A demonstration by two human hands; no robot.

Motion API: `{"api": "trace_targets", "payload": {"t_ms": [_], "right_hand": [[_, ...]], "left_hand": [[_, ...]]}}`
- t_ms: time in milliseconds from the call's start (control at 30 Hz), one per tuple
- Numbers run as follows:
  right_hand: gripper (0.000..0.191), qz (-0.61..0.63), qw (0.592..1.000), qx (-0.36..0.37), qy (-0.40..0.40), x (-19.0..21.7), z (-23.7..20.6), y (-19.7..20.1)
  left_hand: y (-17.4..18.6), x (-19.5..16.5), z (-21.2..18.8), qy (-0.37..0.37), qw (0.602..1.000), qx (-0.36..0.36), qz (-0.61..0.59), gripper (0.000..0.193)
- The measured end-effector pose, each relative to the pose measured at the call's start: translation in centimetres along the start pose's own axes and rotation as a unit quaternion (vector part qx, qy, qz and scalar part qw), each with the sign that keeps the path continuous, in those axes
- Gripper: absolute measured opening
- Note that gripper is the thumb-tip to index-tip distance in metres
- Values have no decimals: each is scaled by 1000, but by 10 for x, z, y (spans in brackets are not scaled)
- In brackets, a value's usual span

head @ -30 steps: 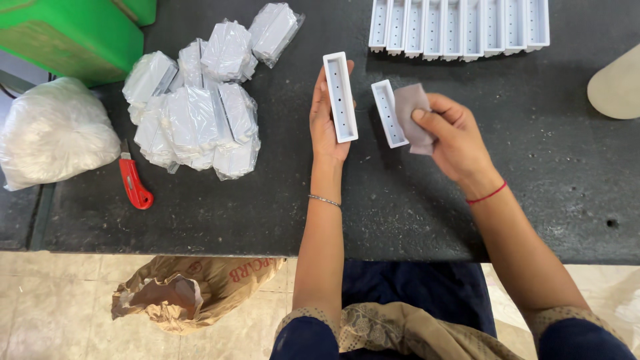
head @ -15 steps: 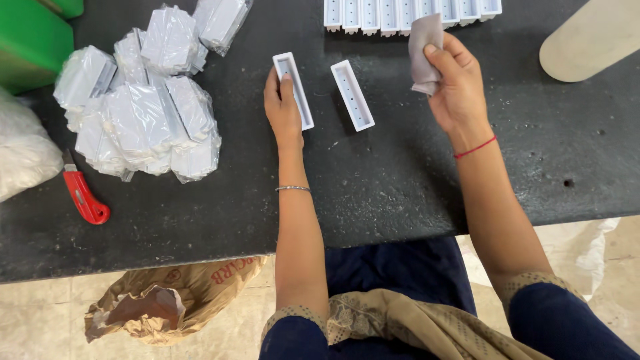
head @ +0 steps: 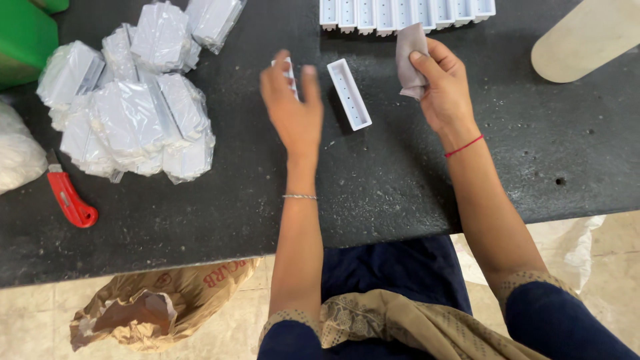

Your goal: The person wipes white plastic trays with a cloth, then places them in a row. The person then unwraps several plastic-wrapped trays and stacks them on the table.

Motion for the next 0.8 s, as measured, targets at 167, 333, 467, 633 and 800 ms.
{"api": "trace_targets", "payload": {"t_ms": [167,333,467,633,800], "right_hand": [[27,11,1000,-11,-2,-2,2,6],[25,-8,1000,-13,2,0,1,6],[25,-19,1000,-17,-2,3,0,1],[26,-32,999,-24,7,9,-3,-4],[27,-37,999,-27,11,14,-5,-7]], "left_hand": [[-40,-35,-23,16,988,115,106,64],[-52,-20,-27,68,975,178,117,47],[-57,6,-28,261,930,256,-37,38],[-68,-8,-26,326,716,278,-551,36],[-67,-19,-33,323,619,335,-632,66]]}}
Point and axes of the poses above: each hand's wrist, its own z-axis towards the middle knuckle, its own y-axis out of the back of the hand, x = y × z, the point moved 6 cm from there along z, towards the middle knuckle, and after that the axes turned 2 degrees about x, right-handed, at the moved point
